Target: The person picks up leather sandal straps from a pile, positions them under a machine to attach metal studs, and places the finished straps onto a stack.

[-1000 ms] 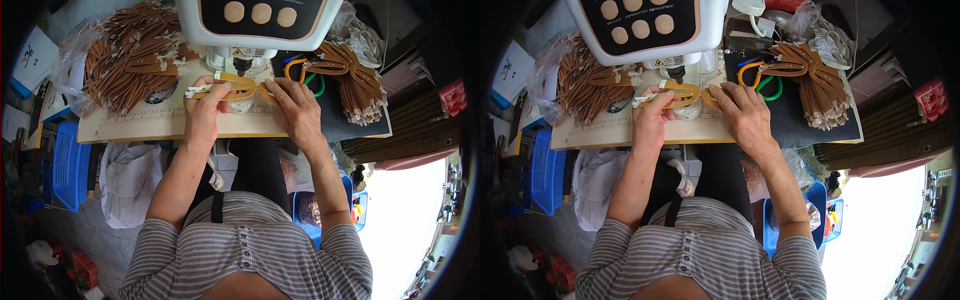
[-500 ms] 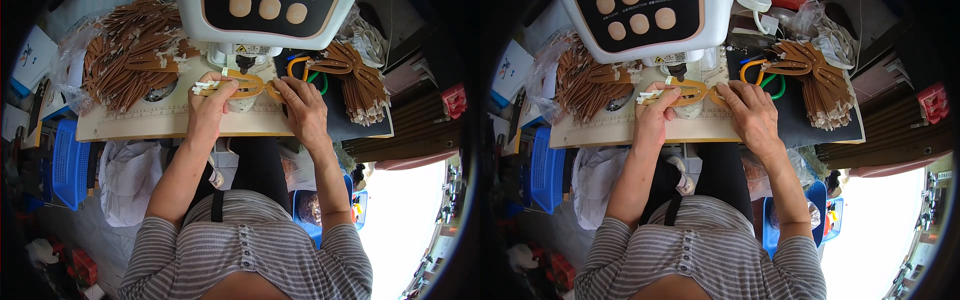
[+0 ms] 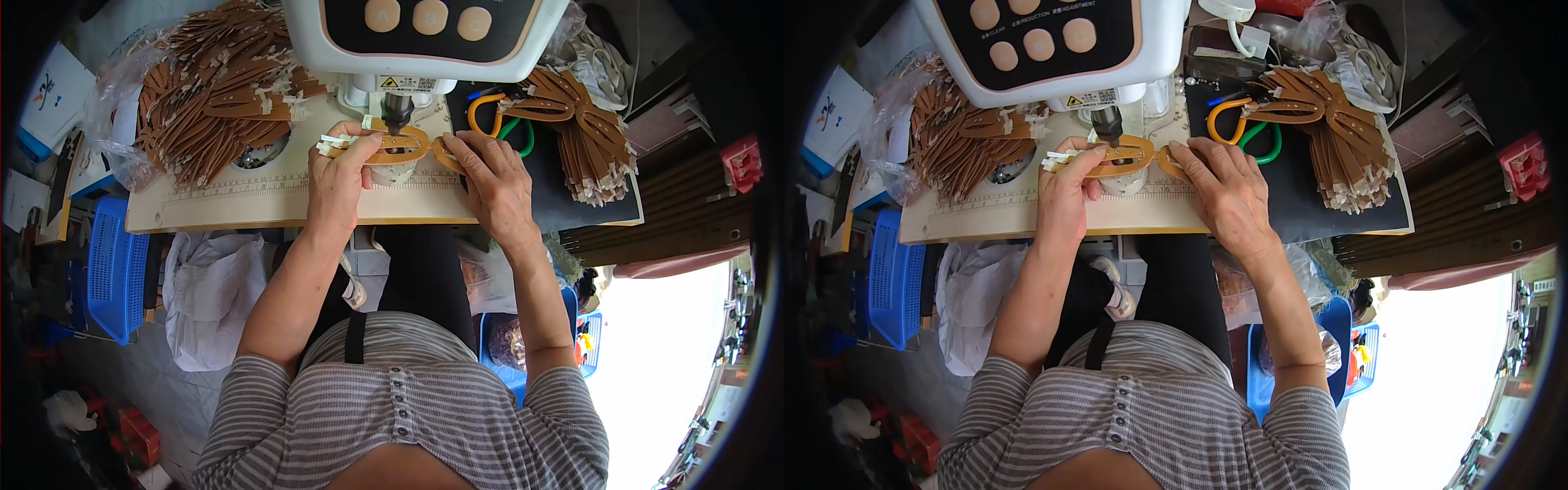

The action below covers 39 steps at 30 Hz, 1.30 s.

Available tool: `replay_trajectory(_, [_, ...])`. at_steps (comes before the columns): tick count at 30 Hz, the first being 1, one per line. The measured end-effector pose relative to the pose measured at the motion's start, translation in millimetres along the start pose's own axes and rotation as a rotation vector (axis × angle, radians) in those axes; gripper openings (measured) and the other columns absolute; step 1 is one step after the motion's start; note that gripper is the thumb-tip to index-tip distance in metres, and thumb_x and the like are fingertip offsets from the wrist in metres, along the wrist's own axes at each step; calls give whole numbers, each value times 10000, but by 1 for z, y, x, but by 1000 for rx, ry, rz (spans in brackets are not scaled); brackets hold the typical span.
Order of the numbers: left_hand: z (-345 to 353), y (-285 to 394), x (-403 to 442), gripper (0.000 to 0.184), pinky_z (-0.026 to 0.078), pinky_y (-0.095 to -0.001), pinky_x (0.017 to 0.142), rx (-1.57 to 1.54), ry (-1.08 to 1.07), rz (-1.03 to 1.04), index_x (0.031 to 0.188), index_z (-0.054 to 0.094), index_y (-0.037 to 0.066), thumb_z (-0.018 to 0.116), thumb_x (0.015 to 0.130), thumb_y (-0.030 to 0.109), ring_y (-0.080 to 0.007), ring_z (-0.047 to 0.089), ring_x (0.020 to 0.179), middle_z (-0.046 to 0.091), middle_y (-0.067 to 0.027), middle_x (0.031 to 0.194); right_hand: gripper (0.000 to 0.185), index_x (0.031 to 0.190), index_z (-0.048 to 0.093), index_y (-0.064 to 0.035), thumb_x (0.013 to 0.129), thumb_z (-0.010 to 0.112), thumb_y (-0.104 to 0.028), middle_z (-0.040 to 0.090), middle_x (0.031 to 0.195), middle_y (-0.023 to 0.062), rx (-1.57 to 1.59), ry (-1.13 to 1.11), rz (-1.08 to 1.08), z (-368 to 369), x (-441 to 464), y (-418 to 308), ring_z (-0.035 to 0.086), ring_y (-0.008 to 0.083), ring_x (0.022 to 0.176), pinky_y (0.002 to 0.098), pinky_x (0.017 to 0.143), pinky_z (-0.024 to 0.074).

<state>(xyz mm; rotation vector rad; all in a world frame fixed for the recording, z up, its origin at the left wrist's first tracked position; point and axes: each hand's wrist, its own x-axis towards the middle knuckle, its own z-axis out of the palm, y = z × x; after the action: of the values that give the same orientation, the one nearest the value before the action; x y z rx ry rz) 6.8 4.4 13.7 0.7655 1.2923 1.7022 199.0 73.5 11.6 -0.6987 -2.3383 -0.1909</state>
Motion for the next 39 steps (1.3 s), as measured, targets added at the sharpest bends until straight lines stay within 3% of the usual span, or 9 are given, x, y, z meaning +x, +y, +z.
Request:
replay_trajectory(7, [-2, -2, -1, 98, 318, -183, 467, -130, -1, 38, 829, 581, 34, 605, 796, 123, -54, 400, 501, 583, -43, 706, 483, 1093, 609, -105, 625, 583, 13, 585, 1006, 62, 3, 28, 10, -4, 1, -2, 562, 231, 878, 329, 745, 459])
replay_trajectory(22, [0, 1, -1, 96, 309, -163, 461, -8, -4, 29, 847, 597, 31, 619, 784, 100, -38, 405, 502, 573, -25, 686, 437, 1084, 617, -106, 655, 604, -24, 585, 982, 62, -27, 28, 10, -3, -5, 3, 561, 215, 841, 321, 715, 458])
replay_trajectory(26, [1, 1, -1, 99, 331, -188, 459, -23, 2, 21, 836, 599, 3, 613, 765, 70, -50, 416, 497, 593, -56, 690, 429, 1085, 618, -105, 665, 609, -22, 583, 989, 68, -16, 10, 23, -5, -5, 3, 559, 219, 844, 323, 725, 461])
replay_trajectory(31, [-8, 0, -1, 157, 393, -200, 519, -75, -80, -5, 889, 587, -1, 637, 774, 94, -68, 472, 549, 620, -82, 749, 497, 1141, 578, -93, 658, 692, -81, 580, 996, 82, 129, -53, 175, -19, -1, -6, 561, 243, 871, 328, 766, 470])
replay_trajectory(35, [-15, -1, -15, 139, 448, -220, 622, -17, -112, 164, 908, 574, -2, 623, 798, 67, -95, 540, 663, 637, -95, 826, 566, 1172, 547, -85, 641, 742, -112, 582, 978, 93, 495, -99, 336, -26, -5, -3, 569, 268, 854, 336, 786, 474])
replay_trajectory(36, [-19, -4, -17, 116, 457, -224, 652, 50, -128, 238, 906, 572, 3, 610, 805, 44, -106, 556, 703, 641, -95, 846, 440, 1077, 584, -57, 665, 734, -93, 586, 952, 91, 587, -82, 417, -25, -6, -6, 574, 266, 812, 338, 763, 464])
replay_trajectory(39, [-30, -11, -25, 90, 465, -246, 737, 113, -191, 448, 858, 564, 23, 574, 794, -39, -162, 592, 836, 652, -92, 874, 332, 935, 603, -46, 624, 716, -38, 586, 900, 70, 399, 100, 234, -20, -15, -3, 580, 240, 812, 329, 733, 444])
